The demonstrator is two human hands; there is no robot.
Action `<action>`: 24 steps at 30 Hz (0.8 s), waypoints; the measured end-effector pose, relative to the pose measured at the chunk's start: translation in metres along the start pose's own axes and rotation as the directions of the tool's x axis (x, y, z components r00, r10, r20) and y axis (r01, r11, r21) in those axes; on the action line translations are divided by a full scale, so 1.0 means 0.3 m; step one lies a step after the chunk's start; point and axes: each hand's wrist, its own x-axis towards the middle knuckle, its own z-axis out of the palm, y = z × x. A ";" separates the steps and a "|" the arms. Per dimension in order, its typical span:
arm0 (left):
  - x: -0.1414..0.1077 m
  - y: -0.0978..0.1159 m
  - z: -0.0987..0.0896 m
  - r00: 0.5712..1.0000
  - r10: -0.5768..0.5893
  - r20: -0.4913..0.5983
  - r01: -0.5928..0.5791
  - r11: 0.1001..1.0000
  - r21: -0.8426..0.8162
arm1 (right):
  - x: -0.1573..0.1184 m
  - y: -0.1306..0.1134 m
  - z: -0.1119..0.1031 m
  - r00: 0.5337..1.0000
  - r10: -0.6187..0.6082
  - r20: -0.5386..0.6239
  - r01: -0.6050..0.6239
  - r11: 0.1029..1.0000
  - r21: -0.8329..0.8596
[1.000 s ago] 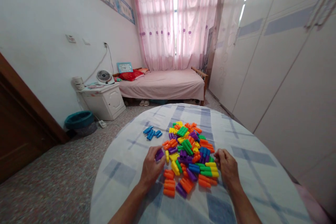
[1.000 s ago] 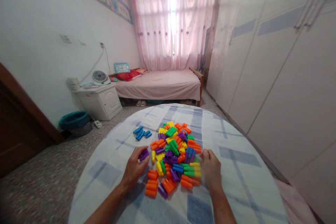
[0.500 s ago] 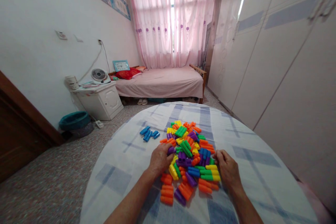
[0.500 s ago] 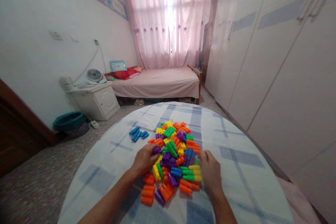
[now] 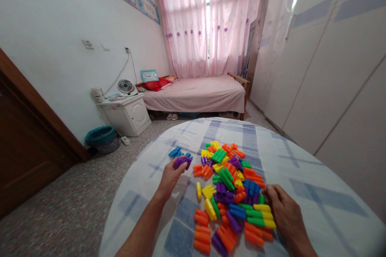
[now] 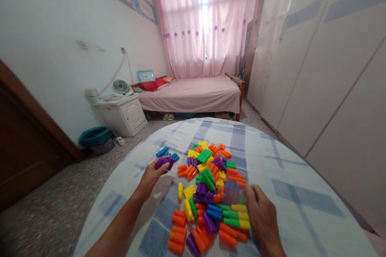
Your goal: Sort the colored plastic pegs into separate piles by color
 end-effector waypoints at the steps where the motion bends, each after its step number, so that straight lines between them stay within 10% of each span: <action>1: 0.000 -0.001 -0.017 1.000 0.013 -0.026 -0.012 0.998 0.056 | 0.002 0.003 0.000 1.000 0.003 0.000 -0.003 1.000 0.001; 15: -0.228 -0.110 -0.193 0.956 0.158 0.249 -0.290 0.659 0.694 | 0.006 -0.009 -0.014 0.997 0.019 0.079 -0.010 0.994 -0.110; 24: 0.111 -0.111 -0.112 0.986 0.141 0.083 -0.153 0.606 0.781 | 0.015 0.002 -0.010 0.995 0.041 0.090 -0.030 0.992 -0.120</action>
